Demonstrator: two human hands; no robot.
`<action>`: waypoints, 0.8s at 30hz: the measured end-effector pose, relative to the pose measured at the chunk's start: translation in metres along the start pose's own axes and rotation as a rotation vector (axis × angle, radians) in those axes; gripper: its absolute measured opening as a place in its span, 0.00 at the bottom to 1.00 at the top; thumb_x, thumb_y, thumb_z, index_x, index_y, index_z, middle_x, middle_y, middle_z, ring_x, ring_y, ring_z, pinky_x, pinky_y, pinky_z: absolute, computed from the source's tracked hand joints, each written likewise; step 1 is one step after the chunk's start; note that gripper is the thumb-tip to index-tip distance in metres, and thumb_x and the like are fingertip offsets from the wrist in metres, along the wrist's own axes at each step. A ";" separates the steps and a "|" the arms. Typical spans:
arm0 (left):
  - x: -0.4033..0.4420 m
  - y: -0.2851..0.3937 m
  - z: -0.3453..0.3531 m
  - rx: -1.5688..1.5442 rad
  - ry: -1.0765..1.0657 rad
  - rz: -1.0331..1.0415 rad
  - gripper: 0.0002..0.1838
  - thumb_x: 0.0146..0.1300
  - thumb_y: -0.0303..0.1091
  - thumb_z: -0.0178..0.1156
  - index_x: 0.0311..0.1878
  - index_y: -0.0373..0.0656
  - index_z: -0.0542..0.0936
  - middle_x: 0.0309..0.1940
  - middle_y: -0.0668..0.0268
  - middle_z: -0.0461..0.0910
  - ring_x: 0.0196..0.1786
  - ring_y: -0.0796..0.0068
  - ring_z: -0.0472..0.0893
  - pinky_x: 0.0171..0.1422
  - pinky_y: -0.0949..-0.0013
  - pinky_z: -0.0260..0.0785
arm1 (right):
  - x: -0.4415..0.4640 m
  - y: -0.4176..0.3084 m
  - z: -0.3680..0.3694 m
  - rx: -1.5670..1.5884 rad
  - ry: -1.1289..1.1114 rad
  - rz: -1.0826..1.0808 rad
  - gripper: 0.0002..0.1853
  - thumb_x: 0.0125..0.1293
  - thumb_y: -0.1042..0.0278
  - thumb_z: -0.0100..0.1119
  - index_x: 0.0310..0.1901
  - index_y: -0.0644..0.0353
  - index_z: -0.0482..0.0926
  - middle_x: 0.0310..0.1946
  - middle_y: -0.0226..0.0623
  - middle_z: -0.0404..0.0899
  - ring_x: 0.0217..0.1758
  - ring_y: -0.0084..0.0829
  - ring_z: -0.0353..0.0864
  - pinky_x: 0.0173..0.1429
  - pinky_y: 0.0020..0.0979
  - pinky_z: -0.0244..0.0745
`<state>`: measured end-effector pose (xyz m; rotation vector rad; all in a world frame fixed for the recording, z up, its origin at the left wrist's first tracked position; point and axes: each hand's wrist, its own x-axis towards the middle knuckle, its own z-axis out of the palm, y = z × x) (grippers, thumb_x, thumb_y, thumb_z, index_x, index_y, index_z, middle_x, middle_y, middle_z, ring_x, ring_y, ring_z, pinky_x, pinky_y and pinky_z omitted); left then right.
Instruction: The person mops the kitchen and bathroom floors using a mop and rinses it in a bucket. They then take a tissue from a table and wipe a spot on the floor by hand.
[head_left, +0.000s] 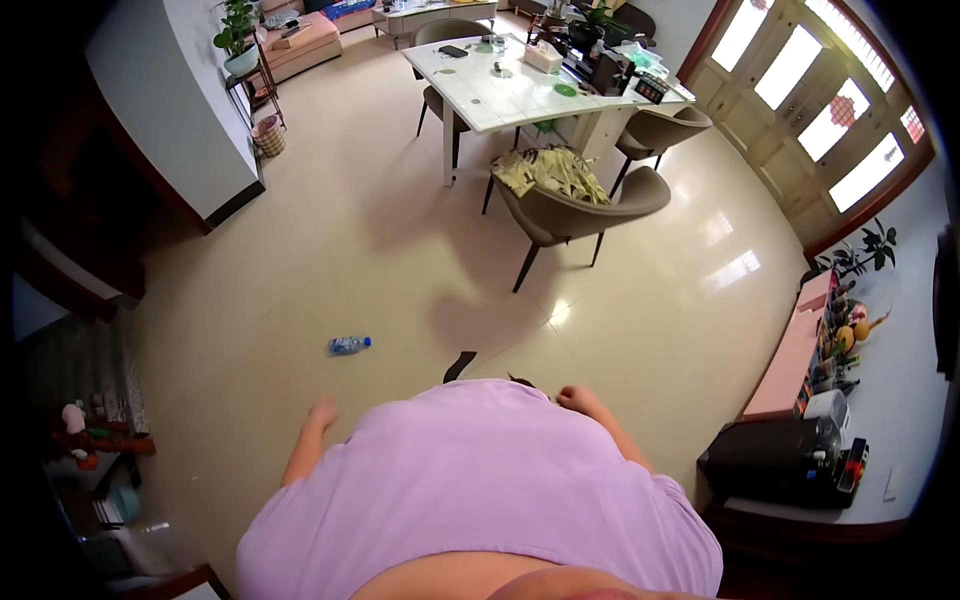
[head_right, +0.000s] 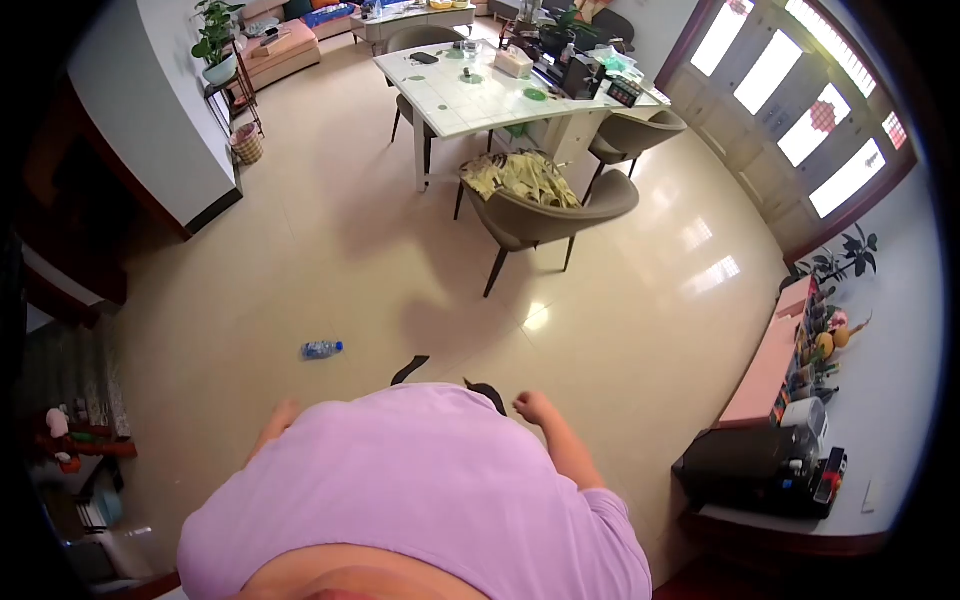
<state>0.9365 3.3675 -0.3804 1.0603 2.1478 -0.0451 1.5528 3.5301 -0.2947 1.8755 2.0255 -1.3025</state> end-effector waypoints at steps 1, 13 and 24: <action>-0.001 0.079 -0.051 -0.168 0.110 0.034 0.23 0.55 0.35 0.57 0.55 0.41 0.74 0.51 0.55 0.77 0.54 0.55 0.76 0.57 0.62 0.68 | 0.010 0.014 -0.010 0.126 0.069 0.048 0.14 0.59 0.58 0.54 0.32 0.61 0.82 0.29 0.41 0.82 0.33 0.33 0.81 0.41 0.35 0.75; 0.213 0.309 -0.103 -0.127 -0.141 0.147 0.19 0.57 0.35 0.57 0.52 0.42 0.75 0.38 0.65 0.80 0.40 0.73 0.78 0.46 0.69 0.70 | 0.314 -0.153 -0.271 -0.023 0.003 -0.267 0.15 0.56 0.58 0.57 0.34 0.62 0.82 0.27 0.45 0.81 0.29 0.37 0.80 0.38 0.37 0.74; 0.323 0.258 -0.192 -0.318 -0.241 -0.214 0.17 0.58 0.35 0.57 0.51 0.42 0.76 0.35 0.64 0.80 0.38 0.73 0.77 0.45 0.70 0.70 | 0.664 -0.330 -0.420 0.439 0.503 -0.377 0.13 0.60 0.65 0.59 0.43 0.62 0.77 0.30 0.35 0.80 0.31 0.23 0.78 0.34 0.24 0.73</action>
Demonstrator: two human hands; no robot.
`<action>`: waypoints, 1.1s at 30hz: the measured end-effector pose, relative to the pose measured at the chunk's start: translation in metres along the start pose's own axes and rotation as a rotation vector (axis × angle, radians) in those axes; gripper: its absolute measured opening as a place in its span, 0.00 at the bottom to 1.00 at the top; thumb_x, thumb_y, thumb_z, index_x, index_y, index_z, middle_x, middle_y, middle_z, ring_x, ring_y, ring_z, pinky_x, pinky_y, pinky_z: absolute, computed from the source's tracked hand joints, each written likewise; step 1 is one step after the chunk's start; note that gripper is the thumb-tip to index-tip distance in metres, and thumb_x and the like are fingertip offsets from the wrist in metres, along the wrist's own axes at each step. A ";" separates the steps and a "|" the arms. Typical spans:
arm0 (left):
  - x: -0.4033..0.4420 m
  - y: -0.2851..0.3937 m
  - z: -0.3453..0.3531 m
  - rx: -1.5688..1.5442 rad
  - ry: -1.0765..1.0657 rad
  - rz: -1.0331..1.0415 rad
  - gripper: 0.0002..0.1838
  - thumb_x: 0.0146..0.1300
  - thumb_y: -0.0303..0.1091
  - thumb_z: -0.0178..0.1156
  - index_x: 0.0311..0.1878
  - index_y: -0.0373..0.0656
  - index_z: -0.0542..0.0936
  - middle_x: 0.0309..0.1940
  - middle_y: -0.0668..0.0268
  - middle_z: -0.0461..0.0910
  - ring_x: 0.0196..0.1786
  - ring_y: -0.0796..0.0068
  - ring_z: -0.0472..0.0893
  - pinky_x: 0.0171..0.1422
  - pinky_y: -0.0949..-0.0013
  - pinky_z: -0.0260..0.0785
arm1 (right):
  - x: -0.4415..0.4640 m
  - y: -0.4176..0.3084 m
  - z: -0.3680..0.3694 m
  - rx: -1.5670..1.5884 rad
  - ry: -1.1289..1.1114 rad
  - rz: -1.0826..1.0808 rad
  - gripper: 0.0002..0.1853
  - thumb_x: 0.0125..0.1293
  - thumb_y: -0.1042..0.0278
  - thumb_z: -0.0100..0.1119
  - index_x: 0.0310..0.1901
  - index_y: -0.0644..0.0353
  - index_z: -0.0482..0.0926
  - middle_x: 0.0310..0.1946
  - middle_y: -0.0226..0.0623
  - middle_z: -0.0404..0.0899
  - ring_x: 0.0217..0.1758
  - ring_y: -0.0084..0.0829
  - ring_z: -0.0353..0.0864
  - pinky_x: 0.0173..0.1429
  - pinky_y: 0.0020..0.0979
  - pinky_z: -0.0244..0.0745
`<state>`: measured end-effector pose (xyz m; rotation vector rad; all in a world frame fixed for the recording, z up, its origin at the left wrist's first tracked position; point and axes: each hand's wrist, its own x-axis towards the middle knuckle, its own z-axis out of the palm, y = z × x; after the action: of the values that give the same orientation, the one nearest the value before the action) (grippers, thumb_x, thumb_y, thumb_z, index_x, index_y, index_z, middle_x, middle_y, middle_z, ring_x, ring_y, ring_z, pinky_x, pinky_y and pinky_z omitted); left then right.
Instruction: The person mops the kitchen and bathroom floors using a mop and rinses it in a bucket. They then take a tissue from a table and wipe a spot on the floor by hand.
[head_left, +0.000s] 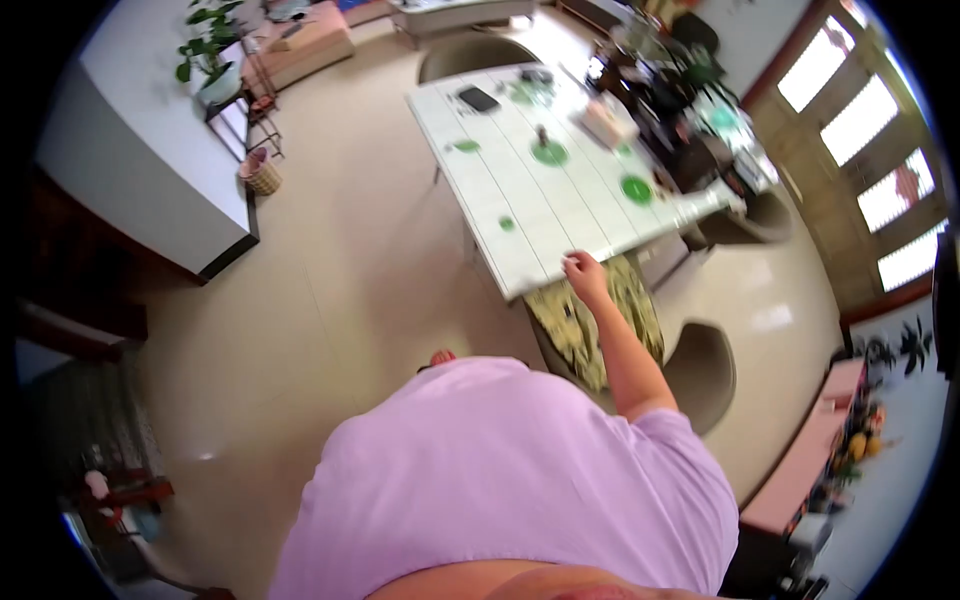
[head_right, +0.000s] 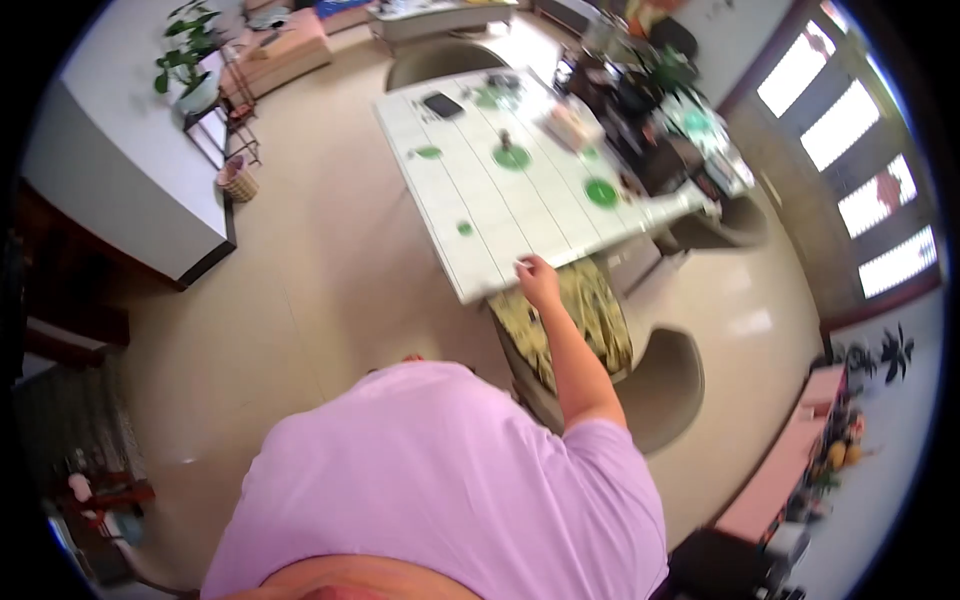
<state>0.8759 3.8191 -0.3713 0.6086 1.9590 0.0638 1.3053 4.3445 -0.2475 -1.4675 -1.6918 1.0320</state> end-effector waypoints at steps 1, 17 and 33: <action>0.011 0.012 -0.017 -0.029 0.035 0.006 0.17 0.58 0.35 0.57 0.51 0.42 0.76 0.35 0.64 0.80 0.38 0.73 0.77 0.44 0.70 0.70 | 0.027 0.004 0.001 0.100 0.032 0.090 0.15 0.60 0.64 0.59 0.45 0.62 0.76 0.31 0.36 0.80 0.30 0.24 0.79 0.35 0.25 0.74; 0.068 0.235 -0.106 -0.414 0.396 0.096 0.15 0.58 0.35 0.58 0.48 0.41 0.76 0.35 0.63 0.80 0.38 0.74 0.78 0.44 0.70 0.71 | 0.448 -0.012 -0.112 -0.667 0.578 -0.081 0.21 0.56 0.69 0.55 0.52 0.64 0.71 0.52 0.48 0.72 0.56 0.49 0.70 0.56 0.42 0.68; 0.014 0.288 -0.069 -0.288 0.261 0.140 0.14 0.56 0.38 0.57 0.43 0.42 0.76 0.35 0.58 0.80 0.37 0.67 0.79 0.42 0.64 0.71 | 0.530 0.006 -0.135 -0.912 0.891 -0.286 0.20 0.66 0.53 0.45 0.33 0.60 0.82 0.29 0.40 0.82 0.27 0.44 0.80 0.32 0.41 0.74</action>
<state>0.9236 4.0909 -0.2626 0.5665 2.1019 0.5269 1.3458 4.8879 -0.1971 -1.7239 -1.6066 -0.6173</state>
